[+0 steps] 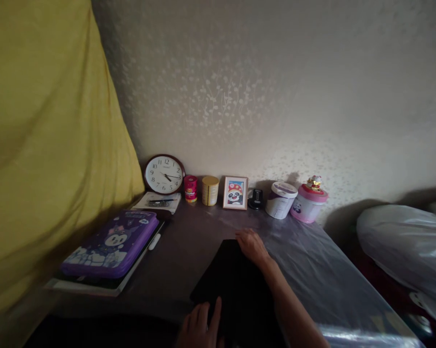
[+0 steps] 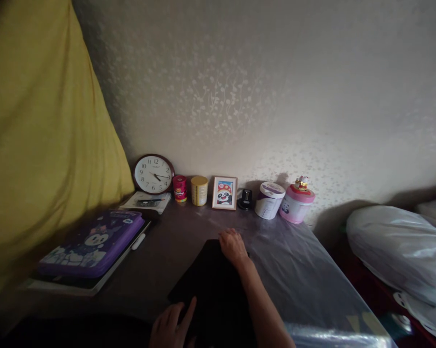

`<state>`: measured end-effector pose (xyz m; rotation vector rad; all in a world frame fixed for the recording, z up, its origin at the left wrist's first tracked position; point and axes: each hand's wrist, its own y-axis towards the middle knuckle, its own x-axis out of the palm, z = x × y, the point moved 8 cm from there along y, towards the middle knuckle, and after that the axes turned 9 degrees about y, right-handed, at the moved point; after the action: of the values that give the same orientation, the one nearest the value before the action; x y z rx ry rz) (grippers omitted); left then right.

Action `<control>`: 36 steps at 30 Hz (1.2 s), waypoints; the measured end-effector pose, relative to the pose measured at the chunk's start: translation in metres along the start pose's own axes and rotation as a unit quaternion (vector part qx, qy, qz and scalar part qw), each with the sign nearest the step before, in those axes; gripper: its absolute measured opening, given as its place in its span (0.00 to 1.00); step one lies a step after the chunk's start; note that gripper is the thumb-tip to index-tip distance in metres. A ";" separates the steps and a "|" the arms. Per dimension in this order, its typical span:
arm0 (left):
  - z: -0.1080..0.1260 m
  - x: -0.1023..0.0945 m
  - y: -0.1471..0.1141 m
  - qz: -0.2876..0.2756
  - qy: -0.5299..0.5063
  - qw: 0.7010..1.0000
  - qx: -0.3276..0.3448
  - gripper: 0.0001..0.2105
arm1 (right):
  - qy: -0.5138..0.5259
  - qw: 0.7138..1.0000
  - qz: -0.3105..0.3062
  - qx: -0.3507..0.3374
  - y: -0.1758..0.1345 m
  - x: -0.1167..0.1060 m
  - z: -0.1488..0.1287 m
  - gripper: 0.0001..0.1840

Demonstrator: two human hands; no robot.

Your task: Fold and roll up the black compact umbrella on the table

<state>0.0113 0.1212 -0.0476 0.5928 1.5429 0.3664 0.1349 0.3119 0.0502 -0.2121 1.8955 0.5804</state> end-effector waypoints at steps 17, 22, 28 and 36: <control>-0.003 -0.014 0.002 -0.001 -0.017 0.998 0.063 0.30 | 0.170 0.969 0.177 -0.027 -0.145 -0.050 0.017 0.16; -0.003 -0.015 0.005 -0.018 -0.018 0.998 0.065 0.29 | 0.186 0.971 0.139 -0.060 -0.124 -0.051 0.001 0.13; -0.004 -0.010 0.003 -0.028 -0.030 0.998 0.052 0.29 | 0.198 0.969 0.108 -0.098 -0.096 -0.054 -0.020 0.12; -0.003 -0.007 0.003 -0.047 -0.042 0.997 0.049 0.28 | 0.214 0.961 0.090 -0.149 -0.064 -0.046 -0.048 0.11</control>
<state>0.0083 0.1204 -0.0397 0.6026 1.5084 0.1933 0.1391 0.2273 0.0870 -0.3886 2.2532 1.0110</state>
